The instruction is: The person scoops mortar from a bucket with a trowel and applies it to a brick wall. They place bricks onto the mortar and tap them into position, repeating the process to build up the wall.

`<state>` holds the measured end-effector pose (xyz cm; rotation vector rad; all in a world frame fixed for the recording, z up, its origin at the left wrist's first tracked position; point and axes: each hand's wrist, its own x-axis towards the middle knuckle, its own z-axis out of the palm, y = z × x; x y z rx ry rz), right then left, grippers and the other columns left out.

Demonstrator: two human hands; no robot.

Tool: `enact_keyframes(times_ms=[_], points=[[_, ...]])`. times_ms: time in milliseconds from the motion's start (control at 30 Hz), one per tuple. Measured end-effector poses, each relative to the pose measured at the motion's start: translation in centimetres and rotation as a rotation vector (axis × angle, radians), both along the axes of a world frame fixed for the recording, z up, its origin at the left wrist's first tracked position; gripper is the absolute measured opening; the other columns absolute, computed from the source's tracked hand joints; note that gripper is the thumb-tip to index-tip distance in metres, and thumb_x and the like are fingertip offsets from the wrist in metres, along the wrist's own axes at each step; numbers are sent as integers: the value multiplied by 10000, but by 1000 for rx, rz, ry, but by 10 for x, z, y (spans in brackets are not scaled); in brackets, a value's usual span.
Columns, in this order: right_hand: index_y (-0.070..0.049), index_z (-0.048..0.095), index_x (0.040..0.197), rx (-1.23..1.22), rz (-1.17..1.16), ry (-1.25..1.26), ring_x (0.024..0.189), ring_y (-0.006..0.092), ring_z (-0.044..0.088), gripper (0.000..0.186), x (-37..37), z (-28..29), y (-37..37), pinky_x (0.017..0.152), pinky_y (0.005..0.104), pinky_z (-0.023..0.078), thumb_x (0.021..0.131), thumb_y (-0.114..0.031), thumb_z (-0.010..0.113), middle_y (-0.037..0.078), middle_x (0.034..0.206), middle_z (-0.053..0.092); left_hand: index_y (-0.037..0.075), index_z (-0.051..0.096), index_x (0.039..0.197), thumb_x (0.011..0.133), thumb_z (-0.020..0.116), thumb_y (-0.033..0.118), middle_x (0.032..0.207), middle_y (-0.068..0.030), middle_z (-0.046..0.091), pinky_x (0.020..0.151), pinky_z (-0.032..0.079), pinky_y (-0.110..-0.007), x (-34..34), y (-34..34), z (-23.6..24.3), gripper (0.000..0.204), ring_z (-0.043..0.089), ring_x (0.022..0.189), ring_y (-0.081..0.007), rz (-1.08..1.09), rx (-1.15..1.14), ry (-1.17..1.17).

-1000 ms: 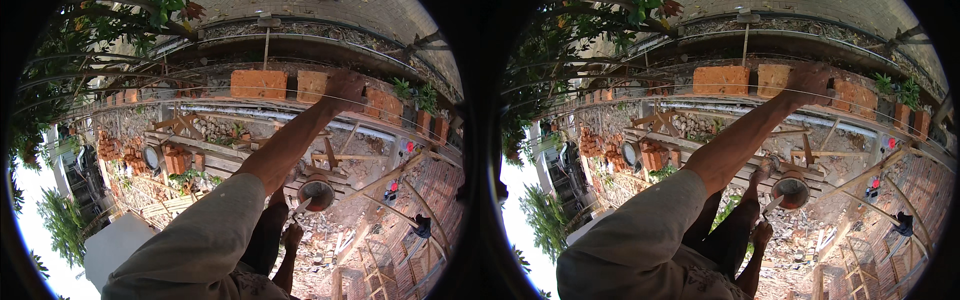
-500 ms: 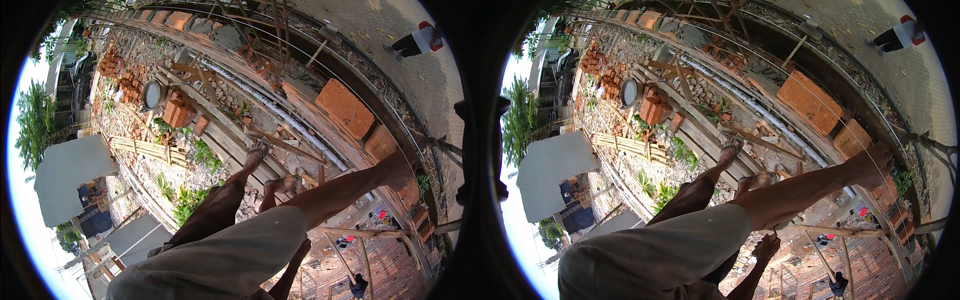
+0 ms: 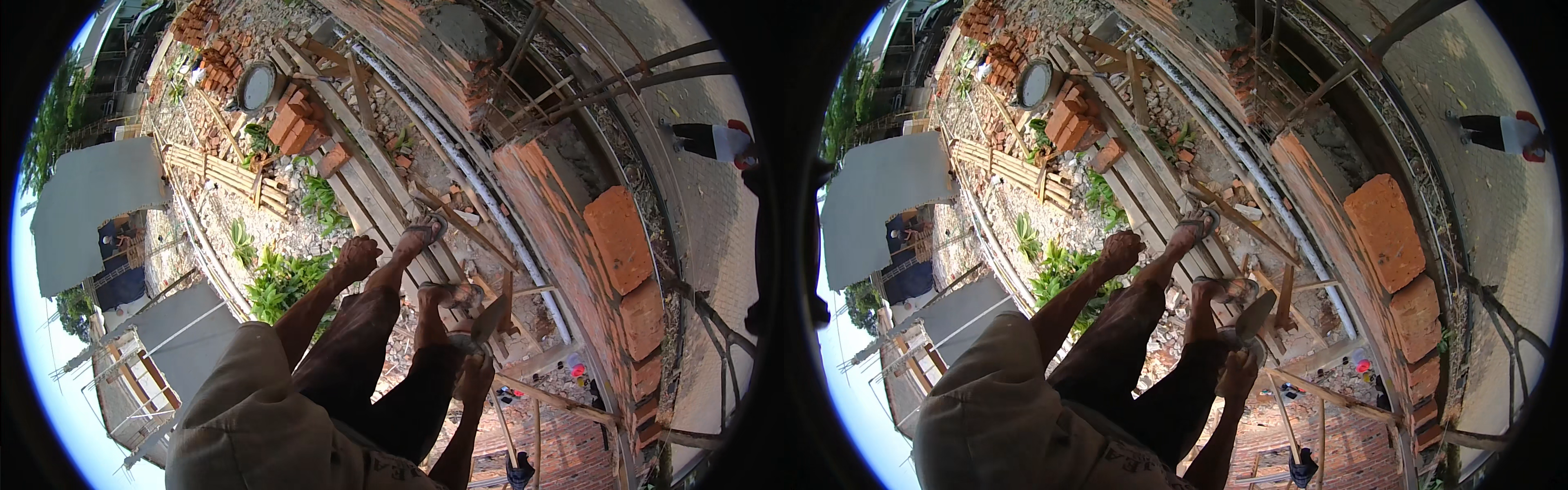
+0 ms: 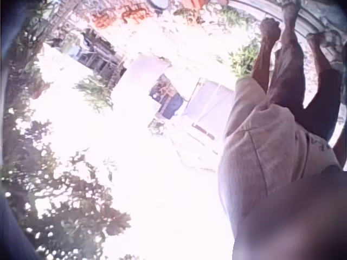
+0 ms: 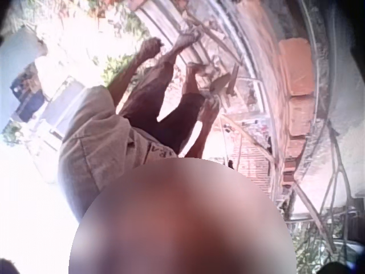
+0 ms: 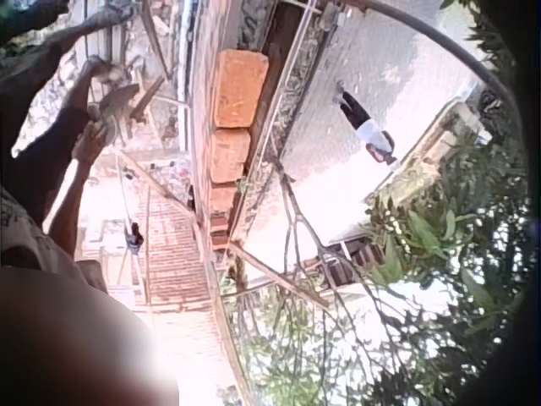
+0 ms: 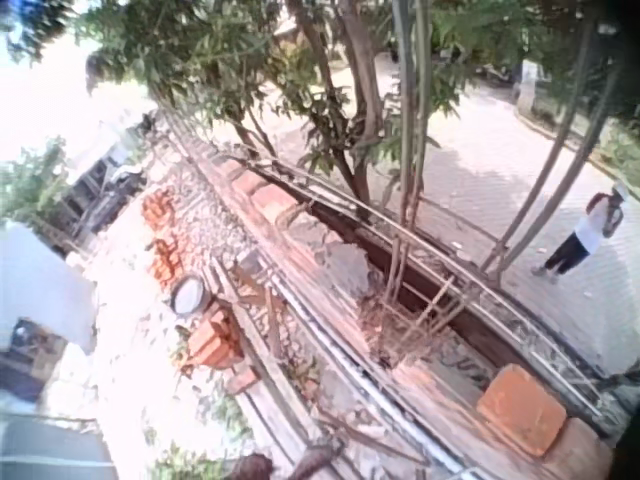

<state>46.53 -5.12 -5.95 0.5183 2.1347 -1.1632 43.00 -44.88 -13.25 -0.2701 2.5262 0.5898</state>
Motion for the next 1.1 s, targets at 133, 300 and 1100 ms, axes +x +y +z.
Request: enact_keyframes(times_ms=[133,300,1100], points=[[30,518,995,78,39,-157,490,197,587,315,-7,-10,8,473,346,484,830,-217,622,103,668,573,5,635,745,855,645,355,770,-209,642,696,510,-507,70,-96,-38,366,641,772,-402,341,-261,-252],[56,510,953,111,-26,-284,473,201,577,330,-12,-36,32,466,343,477,809,-234,576,107,661,565,2,653,917,823,690,398,919,-236,677,828,512,-497,77,-156,-92,408,648,926,-409,501,-314,-365],[4,540,1135,441,-10,-649,891,320,657,512,52,-196,105,798,429,532,786,-347,671,196,1007,658,-17,355,1384,603,867,234,1302,-180,468,873,514,-449,-81,-274,-338,967,490,1188,-358,121,-673,-15]])
